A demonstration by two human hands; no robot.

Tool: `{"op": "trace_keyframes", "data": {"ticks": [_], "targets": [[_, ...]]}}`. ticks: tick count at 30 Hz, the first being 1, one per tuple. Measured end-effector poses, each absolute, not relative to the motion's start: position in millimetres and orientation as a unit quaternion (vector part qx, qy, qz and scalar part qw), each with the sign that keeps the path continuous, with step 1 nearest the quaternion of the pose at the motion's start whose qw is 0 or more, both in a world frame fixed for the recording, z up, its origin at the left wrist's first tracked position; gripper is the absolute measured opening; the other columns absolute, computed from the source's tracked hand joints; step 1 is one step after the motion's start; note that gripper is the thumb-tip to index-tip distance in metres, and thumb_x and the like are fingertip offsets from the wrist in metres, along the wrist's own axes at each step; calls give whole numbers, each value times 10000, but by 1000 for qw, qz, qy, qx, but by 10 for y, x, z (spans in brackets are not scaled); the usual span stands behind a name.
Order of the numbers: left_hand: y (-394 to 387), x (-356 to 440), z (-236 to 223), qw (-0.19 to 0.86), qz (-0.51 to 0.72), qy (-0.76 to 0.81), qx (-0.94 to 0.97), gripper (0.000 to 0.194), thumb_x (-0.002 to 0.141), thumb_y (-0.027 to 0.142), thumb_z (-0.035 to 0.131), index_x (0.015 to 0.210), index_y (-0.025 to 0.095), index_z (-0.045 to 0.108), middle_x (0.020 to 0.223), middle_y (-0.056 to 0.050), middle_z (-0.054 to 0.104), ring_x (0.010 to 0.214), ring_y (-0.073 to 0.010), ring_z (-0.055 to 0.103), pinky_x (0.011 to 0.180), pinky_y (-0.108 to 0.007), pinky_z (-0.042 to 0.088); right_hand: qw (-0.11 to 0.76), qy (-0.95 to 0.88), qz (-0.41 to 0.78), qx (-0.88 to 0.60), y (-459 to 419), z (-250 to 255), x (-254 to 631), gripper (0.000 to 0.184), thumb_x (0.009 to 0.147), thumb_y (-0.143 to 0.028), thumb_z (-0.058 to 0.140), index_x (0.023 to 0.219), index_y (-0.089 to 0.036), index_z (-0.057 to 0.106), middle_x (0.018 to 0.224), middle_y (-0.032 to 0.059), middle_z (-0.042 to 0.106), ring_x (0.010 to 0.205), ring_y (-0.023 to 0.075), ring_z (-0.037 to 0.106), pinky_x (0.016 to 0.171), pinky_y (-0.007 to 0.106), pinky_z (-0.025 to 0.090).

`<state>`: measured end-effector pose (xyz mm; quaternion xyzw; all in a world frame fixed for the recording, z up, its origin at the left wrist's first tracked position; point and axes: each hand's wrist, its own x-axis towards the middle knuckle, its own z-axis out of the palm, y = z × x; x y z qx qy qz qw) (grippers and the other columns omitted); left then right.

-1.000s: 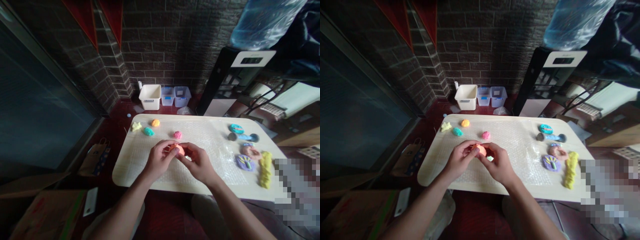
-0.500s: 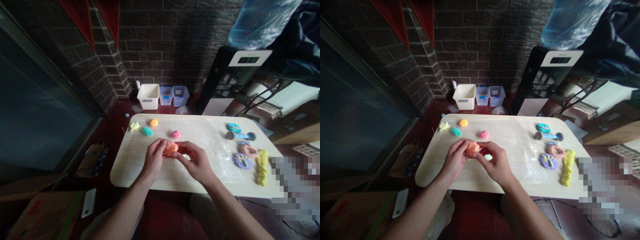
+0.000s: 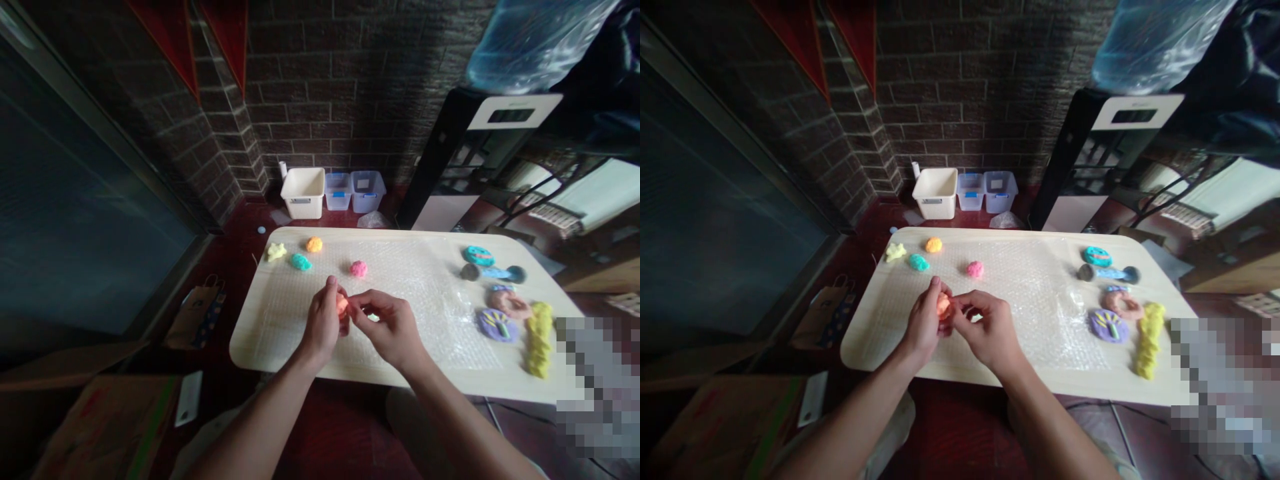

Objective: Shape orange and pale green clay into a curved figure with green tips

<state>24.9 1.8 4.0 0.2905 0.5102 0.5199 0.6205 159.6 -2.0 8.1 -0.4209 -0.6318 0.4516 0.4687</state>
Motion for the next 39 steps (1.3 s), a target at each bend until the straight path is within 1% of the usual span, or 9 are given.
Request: {"op": "trace_keyframes", "data": {"ticks": [4, 9, 15, 18, 21, 24, 26, 32, 39], "targets": [[82, 175, 127, 713, 523, 432, 179, 479, 807, 644, 706, 774, 216, 493, 500, 84, 447, 356, -41, 250, 366, -155, 141, 472, -612, 483, -413, -16, 120, 1536, 209, 960, -383, 711, 967, -189, 788, 894, 81, 789, 755, 203, 742, 664, 311, 596], [116, 58, 205, 733, 510, 432, 124, 405, 733, 465, 764, 702, 206, 454, 515, 87, 448, 345, -18, 235, 363, -161, 103, 459, -602, 506, -413, -29, 140, 1456, 238, 967, -401, 708, 1039, -184, 776, 928, 91, 801, 776, 204, 755, 661, 301, 604], [120, -70, 223, 722, 514, 446, 124, 366, 690, 386, 772, 686, 204, 454, 528, 79, 458, 361, -17, 233, 372, -172, 92, 451, -621, 487, -416, 0, 125, 1305, 263, 993, -420, 667, 1065, -187, 766, 961, 96, 796, 788, 208, 746, 633, 294, 584], [101, -134, 205, 709, 525, 452, 131, 389, 713, 420, 781, 682, 199, 462, 539, 78, 443, 381, -26, 261, 381, -177, 128, 455, -623, 480, -419, 2, 134, 1209, 283, 1001, -436, 653, 1115, -196, 752, 997, 95, 782, 812, 213, 747, 635, 295, 588], [77, -173, 140, 648, 587, 460, 156, 426, 774, 530, 782, 751, 194, 521, 610, 60, 492, 460, -63, 410, 421, -183, 265, 459, -622, 472, -423, -14, 145, 1112, 307, 967, -457, 699, 1134, -201, 725, 965, 84, 760, 765, 204, 731, 575, 279, 565], [57, -189, 60, 592, 650, 433, 198, 477, 830, 644, 732, 853, 191, 583, 770, 14, 593, 672, -117, 579, 589, -215, 457, 468, -626, 454, -428, -16, 132, 1024, 340, 910, -452, 770, 1125, -199, 695, 930, 75, 743, 756, 201, 709, 544, 269, 546], [40, -194, 25, 589, 660, 405, 233, 522, 861, 706, 674, 839, 195, 573, 792, 0, 597, 754, -147, 604, 705, -251, 508, 480, -619, 442, -437, 6, 104, 978, 356, 876, -439, 806, 1102, -194, 682, 936, 79, 743, 762, 202, 703, 580, 286, 567], [-15, -216, -30, 555, 642, 436, 301, 551, 913, 751, 579, 940, 201, 608, 836, -33, 655, 777, -194, 637, 732, -307, 524, 483, -605, 454, -442, 76, 51, 896, 261, 859, -383, 801, 1002, -182, 716, 914, 86, 761, 752, 208, 711, 689, 340, 602], [-4, -171, 23, 503, 647, 494, 290, 498, 969, 653, 538, 750, 206, 522, 636, 18, 533, 585, -147, 516, 563, -270, 447, 479, -641, 424, -423, -13, 118, 841, 102, 836, -247, 776, 910, -195, 728, 787, 39, 735, 675, 176, 658, 603, 280, 533]]}}
